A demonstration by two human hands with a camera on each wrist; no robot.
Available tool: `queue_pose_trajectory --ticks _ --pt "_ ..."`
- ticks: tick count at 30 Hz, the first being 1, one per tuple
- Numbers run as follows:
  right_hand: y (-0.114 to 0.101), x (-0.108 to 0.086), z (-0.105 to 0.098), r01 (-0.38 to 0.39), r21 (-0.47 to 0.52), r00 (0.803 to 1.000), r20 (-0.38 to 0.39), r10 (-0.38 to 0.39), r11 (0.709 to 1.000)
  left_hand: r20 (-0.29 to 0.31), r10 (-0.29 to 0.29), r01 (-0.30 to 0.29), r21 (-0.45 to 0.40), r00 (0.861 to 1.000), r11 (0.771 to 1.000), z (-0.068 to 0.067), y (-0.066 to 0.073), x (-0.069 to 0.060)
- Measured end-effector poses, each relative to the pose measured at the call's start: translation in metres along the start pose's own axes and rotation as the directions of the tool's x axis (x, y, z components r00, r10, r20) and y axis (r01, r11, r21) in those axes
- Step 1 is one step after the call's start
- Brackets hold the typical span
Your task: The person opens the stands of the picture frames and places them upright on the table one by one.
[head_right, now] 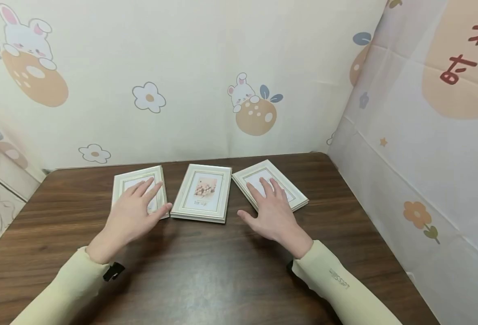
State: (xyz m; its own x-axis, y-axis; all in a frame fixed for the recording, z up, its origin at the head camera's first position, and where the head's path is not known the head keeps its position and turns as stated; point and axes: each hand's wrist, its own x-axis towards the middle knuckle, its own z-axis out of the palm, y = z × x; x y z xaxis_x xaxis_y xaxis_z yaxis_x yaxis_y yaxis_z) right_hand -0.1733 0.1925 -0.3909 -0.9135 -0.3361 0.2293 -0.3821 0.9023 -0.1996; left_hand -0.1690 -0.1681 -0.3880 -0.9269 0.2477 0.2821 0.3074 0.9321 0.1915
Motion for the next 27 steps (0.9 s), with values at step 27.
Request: queue_pose_trajectory --ticks 27 --pt "0.005 -0.016 -0.010 -0.042 0.395 0.995 -0.066 0.074 0.918 0.194 -0.203 0.249 -0.262 0.960 0.932 -0.056 -0.103 0.029"
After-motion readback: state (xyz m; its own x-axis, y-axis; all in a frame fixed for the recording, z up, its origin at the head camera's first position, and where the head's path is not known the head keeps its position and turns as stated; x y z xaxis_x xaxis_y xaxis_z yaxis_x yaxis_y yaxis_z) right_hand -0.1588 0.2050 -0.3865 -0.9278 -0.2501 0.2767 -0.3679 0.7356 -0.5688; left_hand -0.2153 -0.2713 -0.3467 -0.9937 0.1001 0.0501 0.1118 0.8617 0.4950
